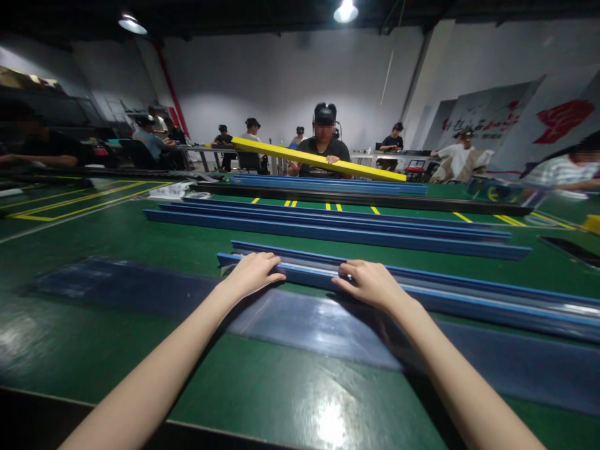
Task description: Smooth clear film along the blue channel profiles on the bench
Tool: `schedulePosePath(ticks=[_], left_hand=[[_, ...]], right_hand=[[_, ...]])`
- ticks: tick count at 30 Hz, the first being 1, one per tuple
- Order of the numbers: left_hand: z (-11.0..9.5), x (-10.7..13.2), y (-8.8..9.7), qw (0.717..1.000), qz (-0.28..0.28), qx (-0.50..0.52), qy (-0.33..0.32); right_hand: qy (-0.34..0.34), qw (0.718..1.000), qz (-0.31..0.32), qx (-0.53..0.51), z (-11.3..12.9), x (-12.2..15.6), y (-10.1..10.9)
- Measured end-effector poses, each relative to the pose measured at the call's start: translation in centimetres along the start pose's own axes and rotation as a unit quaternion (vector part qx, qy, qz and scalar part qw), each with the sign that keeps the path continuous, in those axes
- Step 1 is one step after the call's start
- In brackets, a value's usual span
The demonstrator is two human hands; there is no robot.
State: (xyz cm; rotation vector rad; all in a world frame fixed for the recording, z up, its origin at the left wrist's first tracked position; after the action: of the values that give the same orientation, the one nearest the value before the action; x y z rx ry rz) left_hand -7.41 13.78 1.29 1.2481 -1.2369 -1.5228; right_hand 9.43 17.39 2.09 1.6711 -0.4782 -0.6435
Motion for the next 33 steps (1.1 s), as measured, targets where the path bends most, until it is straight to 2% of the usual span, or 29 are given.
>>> schedulePosePath(ticks=[4,8,16,21,27,33], left_hand=[[0.5,0.0,-0.1,1.0,0.004,0.002,0.008],[0.6,0.1,0.0,1.0,0.005,-0.002,0.014],[0.6,0.6,0.1,0.999,0.001,0.002,0.037],[0.2,1.3,0.5,0.999,0.007,0.012,0.04],[-0.4,2.1,0.5,0.999,0.019,0.017,0.028],[0.0,2.2,0.6,0.998,0.025,0.052,-0.003]], right_hand=[[0.026,1.0,-0.001,-0.014,2.2,-1.6,-0.1],[0.036,0.999,-0.006,-0.016,3.2,-2.4,-0.6],[0.05,0.997,-0.03,-0.057,3.6,-2.2,-0.4],[0.066,0.995,-0.02,-0.076,3.8,-1.7,-0.1],[0.075,0.995,-0.002,-0.07,4.0,-1.1,0.3],[0.047,0.997,-0.008,-0.055,3.6,-0.9,-0.2]])
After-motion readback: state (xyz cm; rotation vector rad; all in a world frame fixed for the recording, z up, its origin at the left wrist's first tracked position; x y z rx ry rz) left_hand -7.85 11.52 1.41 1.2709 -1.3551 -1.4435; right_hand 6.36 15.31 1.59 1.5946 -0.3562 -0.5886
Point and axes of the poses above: each hand's wrist, its own x-axis away from the middle knuckle, its own y-axis out of the back of the hand, z = x × y, the point moved 9 cm from there along -x, towards the middle knuckle, and after that the axes turned 5 degrees about x, right-handed, at the moved point
